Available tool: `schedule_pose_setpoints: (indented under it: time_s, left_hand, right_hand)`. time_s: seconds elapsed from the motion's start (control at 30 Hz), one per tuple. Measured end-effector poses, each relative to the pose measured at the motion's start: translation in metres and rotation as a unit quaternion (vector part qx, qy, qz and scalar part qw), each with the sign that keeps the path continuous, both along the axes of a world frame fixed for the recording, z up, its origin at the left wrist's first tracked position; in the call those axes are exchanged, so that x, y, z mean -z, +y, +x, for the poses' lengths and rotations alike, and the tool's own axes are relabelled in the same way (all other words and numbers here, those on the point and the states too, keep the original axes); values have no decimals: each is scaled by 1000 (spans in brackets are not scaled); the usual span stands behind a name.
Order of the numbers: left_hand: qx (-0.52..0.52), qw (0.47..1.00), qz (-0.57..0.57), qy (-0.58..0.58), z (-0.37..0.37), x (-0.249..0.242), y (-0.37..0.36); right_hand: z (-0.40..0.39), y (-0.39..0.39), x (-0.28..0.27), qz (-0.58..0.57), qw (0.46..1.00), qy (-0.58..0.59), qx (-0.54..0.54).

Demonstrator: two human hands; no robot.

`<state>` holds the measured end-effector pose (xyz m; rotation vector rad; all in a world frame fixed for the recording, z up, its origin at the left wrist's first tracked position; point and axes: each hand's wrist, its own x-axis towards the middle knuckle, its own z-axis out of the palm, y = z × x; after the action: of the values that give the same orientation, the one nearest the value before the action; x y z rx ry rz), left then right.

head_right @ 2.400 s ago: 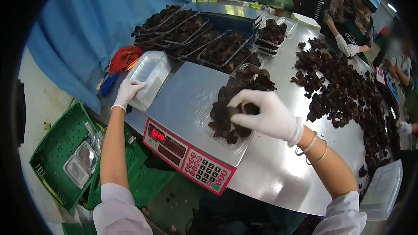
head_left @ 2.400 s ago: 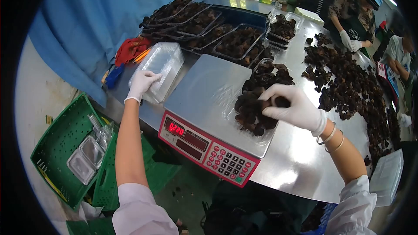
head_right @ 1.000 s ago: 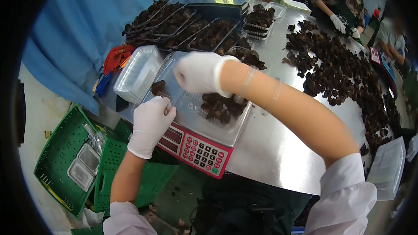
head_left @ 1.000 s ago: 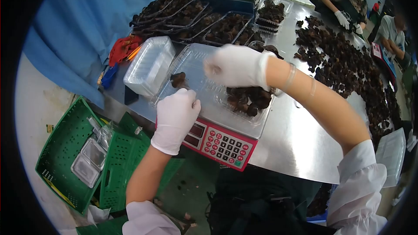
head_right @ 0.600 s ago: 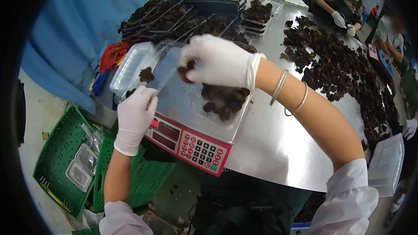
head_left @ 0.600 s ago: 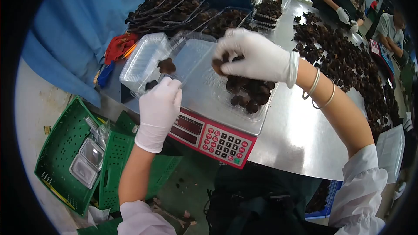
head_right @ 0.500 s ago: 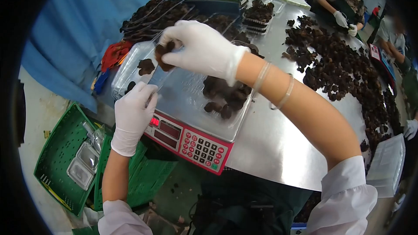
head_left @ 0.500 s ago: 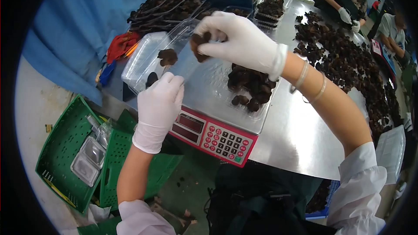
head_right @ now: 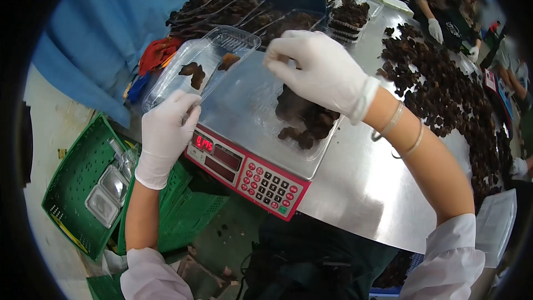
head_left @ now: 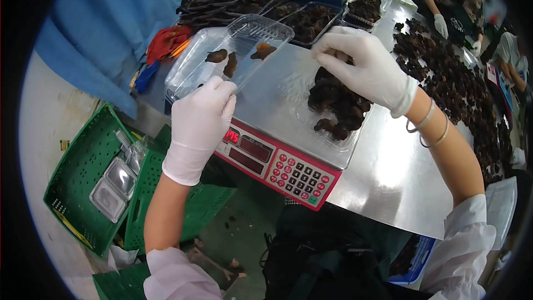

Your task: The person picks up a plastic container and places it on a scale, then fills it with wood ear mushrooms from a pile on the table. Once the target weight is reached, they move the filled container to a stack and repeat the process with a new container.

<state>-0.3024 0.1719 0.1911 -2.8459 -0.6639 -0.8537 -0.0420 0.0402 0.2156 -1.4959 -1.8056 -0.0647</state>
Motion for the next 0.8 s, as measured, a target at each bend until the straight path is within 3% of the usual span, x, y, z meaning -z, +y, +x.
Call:
schedule_pose_setpoints:
  time_s: [0.07, 0.1, 0.17, 0.27, 0.3, 0.37, 0.5, 0.53, 0.63, 0.7, 0.8]
  left_hand:
    - [-6, 1000, -8, 3, 0, 4, 1]
    - [-7, 1000, -13, 10, 1, 8, 3]
    - [-5, 1000, -19, 9, 3, 21, 5]
    - [8, 998, -47, 38, 9, 54, 11]
    - [17, 998, -44, 36, 12, 53, 7]
    - [11, 990, -128, 52, 18, 43, -1]
    - [39, 986, -158, 40, 46, 1, -38]
    - [88, 983, -162, 22, 57, 1, -45]
    - [206, 965, -162, -18, 92, 16, -51]
    - [204, 960, -191, -28, 106, 33, -51]
    - [222, 935, -263, -85, 117, 50, -56]
  right_hand:
    - [5, -24, -2, -34, 998, 17, 45]
    - [17, -29, 7, 23, 998, 4, 52]
    - [29, -52, 9, -60, 980, 130, 139]
    - [67, -63, 42, 3, 984, 83, 160]
    - [74, -66, 44, -34, 983, 55, 172]
    - [78, -68, 53, -12, 989, 34, 143]
    - [86, -62, 72, 0, 991, -17, 134]
    - [83, -60, 73, -4, 989, -15, 145]
    - [64, -56, 82, -38, 971, -170, 164]
    - [29, -67, 87, -87, 987, -87, 99]
    - [-6, -76, 89, -101, 985, -123, 71]
